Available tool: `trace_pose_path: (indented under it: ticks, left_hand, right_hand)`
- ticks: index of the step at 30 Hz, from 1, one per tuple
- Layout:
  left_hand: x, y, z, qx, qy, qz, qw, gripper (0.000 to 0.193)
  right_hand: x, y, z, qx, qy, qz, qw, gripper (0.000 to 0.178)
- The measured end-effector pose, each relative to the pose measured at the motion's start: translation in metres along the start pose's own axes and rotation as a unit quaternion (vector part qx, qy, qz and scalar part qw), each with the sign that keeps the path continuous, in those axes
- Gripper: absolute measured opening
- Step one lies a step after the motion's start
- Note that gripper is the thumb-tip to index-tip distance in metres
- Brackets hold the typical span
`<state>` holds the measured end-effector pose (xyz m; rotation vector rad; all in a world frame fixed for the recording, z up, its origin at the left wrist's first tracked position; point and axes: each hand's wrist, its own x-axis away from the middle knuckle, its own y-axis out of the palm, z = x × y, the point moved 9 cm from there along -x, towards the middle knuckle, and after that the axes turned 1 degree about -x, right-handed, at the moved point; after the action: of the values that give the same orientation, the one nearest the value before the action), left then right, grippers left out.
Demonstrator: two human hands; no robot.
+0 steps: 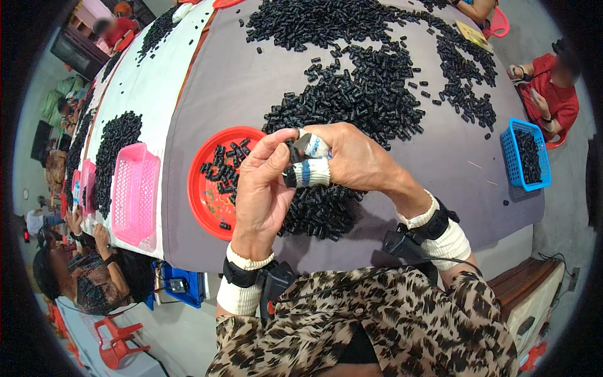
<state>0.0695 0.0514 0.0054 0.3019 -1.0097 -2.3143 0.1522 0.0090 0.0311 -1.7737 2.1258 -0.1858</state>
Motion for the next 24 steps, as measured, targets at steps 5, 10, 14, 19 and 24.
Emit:
trace_pose_path:
  ticks: [5, 10, 14, 19, 24]
  left_hand:
    - [-0.001, 0.001, -0.004, 0.059, -0.001, -0.021, 0.998, 0.025]
    - [0.001, 0.004, -0.004, 0.047, -0.003, -0.02, 0.999, 0.024]
    - [0.0, 0.001, -0.005, 0.043, -0.004, -0.018, 0.999, 0.024]
    - [0.001, -0.001, -0.004, 0.034, -0.005, -0.01, 0.999, 0.023]
    - [0.001, -0.002, -0.003, 0.013, 0.0, -0.009, 1.0, 0.022]
  right_hand:
    - [0.0, -0.003, 0.0, -0.013, 0.033, 0.0, 0.999, 0.043]
    - [0.0, -0.003, -0.004, 0.006, 0.02, -0.005, 1.0, 0.045]
    - [0.001, -0.002, -0.002, 0.014, 0.03, -0.003, 0.999, 0.046]
    - [0.0, -0.002, -0.004, 0.029, 0.011, 0.002, 1.0, 0.046]
    - [0.001, -0.002, -0.006, 0.031, 0.02, 0.001, 0.999, 0.045]
